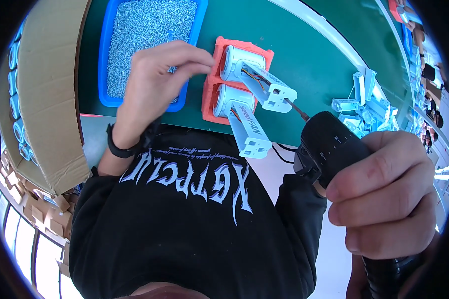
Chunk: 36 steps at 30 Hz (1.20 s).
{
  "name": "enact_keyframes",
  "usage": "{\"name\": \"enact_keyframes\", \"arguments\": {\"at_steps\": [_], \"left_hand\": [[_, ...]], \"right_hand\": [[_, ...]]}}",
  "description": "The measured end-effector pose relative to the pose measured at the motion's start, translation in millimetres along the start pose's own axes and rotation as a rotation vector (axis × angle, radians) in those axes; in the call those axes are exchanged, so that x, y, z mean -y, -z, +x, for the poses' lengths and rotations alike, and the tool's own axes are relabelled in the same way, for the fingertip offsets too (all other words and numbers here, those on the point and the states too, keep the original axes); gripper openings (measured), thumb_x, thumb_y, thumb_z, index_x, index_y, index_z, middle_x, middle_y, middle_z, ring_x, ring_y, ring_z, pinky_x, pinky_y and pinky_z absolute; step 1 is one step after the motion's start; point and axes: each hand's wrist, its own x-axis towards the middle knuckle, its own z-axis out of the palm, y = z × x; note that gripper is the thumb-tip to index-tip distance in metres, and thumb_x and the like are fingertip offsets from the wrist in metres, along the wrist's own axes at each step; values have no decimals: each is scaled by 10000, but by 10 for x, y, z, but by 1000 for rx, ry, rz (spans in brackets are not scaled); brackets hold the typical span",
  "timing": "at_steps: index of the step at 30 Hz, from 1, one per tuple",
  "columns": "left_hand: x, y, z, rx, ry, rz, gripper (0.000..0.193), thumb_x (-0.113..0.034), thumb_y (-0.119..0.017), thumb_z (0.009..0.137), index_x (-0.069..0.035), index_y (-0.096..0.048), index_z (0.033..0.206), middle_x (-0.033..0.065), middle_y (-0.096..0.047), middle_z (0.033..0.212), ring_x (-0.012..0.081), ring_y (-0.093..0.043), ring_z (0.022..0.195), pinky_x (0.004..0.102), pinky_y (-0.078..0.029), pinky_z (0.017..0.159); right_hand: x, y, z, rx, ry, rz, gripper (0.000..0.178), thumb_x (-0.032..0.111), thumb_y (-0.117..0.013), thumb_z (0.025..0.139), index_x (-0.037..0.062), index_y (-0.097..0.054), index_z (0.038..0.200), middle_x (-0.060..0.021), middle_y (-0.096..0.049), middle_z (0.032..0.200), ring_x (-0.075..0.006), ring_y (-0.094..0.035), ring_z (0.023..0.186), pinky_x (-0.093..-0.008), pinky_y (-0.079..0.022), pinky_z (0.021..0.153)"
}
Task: The person assembles handheld fans by placing a battery into a housing, fitting it into a handle, and driving screws with a power screwdriver. They then pick up a motor, place it into another handle, and drive more screws to secure the components.
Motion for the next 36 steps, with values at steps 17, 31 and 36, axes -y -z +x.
{"name": "enact_keyframes", "arguments": {"at_steps": [17, 31, 36], "left_hand": [[163, -617, 12, -241, -100, -140, 186, 25, -664, 739, -64, -690, 900, 78, -680, 815, 237, -655, 722, 297, -537, 634], [91, -378, 89, -103, -156, 27, 184, -31, -702, 701, -70, -672, 878, 60, -663, 751, 227, -640, 668, 310, -519, 610], [86, -406, 61, -150, -221, 18, 184, -34, -706, 703, -69, -677, 882, 61, -667, 743, 214, -643, 646, 296, -519, 588]], "right_hand": [[-187, 59, 8, -54, 47, 71, 348, -83, -764, 622, 48, -511, 823, -92, -632, 729, -149, -651, 619, -212, -557, 604], [170, 89, -245, -306, 248, 203, 348, 285, -834, 653, 94, -543, 668, 1, -626, 693, -115, -643, 588, -227, -568, 571], [203, 65, -217, -371, 217, 224, 394, 373, -828, 652, 108, -537, 638, 19, -612, 668, -106, -631, 566, -217, -559, 561]]}}
